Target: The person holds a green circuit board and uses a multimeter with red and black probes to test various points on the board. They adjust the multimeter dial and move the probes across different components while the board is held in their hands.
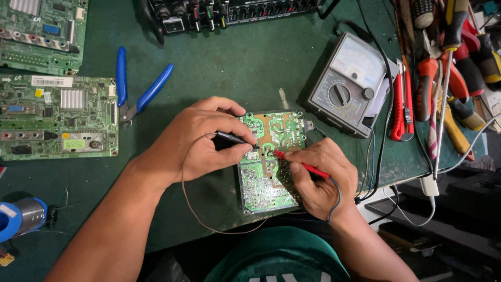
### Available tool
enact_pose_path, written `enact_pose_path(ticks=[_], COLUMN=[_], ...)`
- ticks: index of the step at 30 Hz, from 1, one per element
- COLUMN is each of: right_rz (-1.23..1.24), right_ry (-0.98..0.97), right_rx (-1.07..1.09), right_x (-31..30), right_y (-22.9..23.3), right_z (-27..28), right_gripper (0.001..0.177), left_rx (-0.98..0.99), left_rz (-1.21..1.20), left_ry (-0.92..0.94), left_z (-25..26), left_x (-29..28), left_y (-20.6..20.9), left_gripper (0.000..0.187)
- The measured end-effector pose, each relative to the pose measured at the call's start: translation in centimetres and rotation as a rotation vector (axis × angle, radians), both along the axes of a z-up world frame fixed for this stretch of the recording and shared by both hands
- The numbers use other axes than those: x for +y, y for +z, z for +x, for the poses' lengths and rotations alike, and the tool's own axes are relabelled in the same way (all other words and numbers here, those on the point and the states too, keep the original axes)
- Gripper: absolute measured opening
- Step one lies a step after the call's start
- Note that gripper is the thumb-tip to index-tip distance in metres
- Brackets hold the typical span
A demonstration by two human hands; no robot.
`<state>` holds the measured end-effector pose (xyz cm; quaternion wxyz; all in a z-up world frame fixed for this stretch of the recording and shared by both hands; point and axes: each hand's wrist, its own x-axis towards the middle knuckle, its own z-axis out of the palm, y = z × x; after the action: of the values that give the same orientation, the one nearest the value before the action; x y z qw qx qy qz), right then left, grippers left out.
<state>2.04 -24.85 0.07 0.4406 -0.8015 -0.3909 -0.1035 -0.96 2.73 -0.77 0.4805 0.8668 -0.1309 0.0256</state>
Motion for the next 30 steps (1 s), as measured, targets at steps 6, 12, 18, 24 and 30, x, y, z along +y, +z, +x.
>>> enact_pose_path(ticks=[6, 12, 18, 24, 30], right_rz=[0.007, 0.039, 0.053, 0.056, 0.034], right_ry=[-0.03, -0.007, 0.026, 0.028, 0.039], right_rx=[0.032, 0.056, 0.042, 0.032, 0.029], right_x=[0.3, 0.2, 0.1, 0.2, 0.2], right_y=[0.7, 0.8, 0.5, 0.6, 0.6], right_z=[-0.1, 0.0, 0.2, 0.2, 0.2], right_gripper=[0.022, 0.023, 0.018, 0.021, 0.021], left_rx=[0.128, 0.081, -0.1, -0.114, -0.126], left_rz=[0.014, -0.034, -0.033, -0.02, -0.027], left_ry=[-0.048, -0.065, -0.036, -0.03, -0.052], left_z=[0.0, -0.1, 0.3, 0.2, 0.3], left_x=[0.0, 0.0, -0.3, -0.3, -0.2], left_y=[1.1, 0.0, 0.2, 0.4, 0.1], left_gripper=[0.025, 0.023, 0.009, 0.007, 0.01])
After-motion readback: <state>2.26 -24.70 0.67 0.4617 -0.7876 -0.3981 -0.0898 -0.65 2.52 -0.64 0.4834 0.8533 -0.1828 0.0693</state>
